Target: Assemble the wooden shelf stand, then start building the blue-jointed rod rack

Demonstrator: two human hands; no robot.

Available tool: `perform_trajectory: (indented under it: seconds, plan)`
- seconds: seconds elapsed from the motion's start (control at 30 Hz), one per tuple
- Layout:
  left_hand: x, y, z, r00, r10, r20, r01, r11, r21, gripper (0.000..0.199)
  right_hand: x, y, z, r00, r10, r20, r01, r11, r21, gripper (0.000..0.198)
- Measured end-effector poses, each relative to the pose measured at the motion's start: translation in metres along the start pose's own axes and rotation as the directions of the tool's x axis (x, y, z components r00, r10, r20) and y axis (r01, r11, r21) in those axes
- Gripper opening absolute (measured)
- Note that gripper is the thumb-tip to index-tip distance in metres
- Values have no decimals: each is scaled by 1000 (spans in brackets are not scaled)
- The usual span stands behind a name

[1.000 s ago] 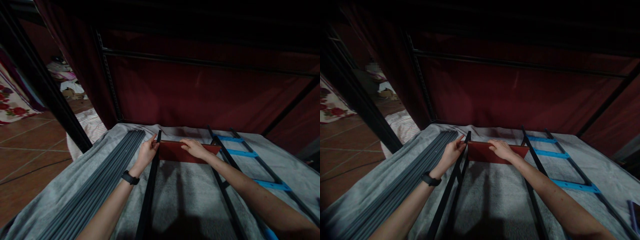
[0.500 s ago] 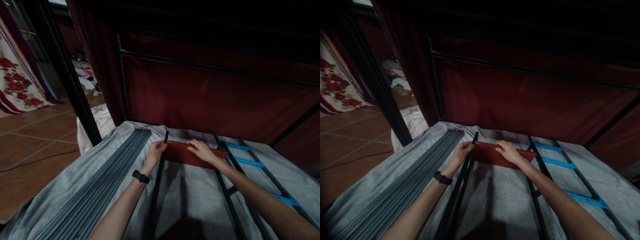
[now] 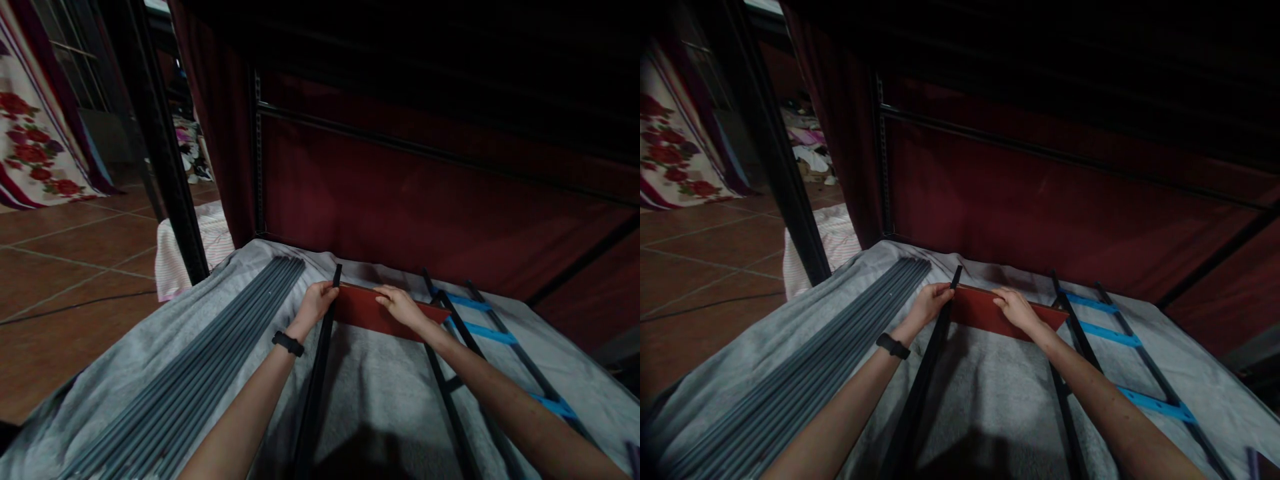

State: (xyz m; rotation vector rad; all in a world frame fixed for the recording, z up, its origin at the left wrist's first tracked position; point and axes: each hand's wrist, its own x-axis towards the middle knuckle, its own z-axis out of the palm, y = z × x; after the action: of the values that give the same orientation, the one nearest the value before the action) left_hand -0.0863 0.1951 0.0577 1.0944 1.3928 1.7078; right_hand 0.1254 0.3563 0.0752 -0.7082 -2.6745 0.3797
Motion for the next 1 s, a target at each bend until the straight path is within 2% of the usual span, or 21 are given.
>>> perform_trajectory:
  seconds: [0.1,0.27,0.37,0.53,0.73,0.83,1.0]
  plan:
    - [1,-3,0,1000,18,2,-18,999,40,23,2,-3,1,1000,13,8,-13,1000,-12,36]
    - [4,-13,0,996,62,-63,-53,990,129,23,8,-13,0,999,4,50,-4,1000,-5,39]
    - [6,-15,0,998,48,-49,-43,995,85,21,9,-16,1,999,23,47,-23,1000,-7,39]
    - [11,-17,-1,991,-70,-117,62,996,-71,26,10,-15,1,998,45,49,-44,999,-19,38]
    - [16,-19,1,978,-133,-159,100,975,-198,31,11,-14,0,998,28,53,-27,999,-27,39]
    - [19,-20,2,969,-123,-214,81,977,-196,27,10,-13,0,998,10,55,-10,1000,-14,38]
    - [22,-23,4,966,-101,-239,70,988,-135,21,10,-11,3,999,25,32,-24,999,-45,36]
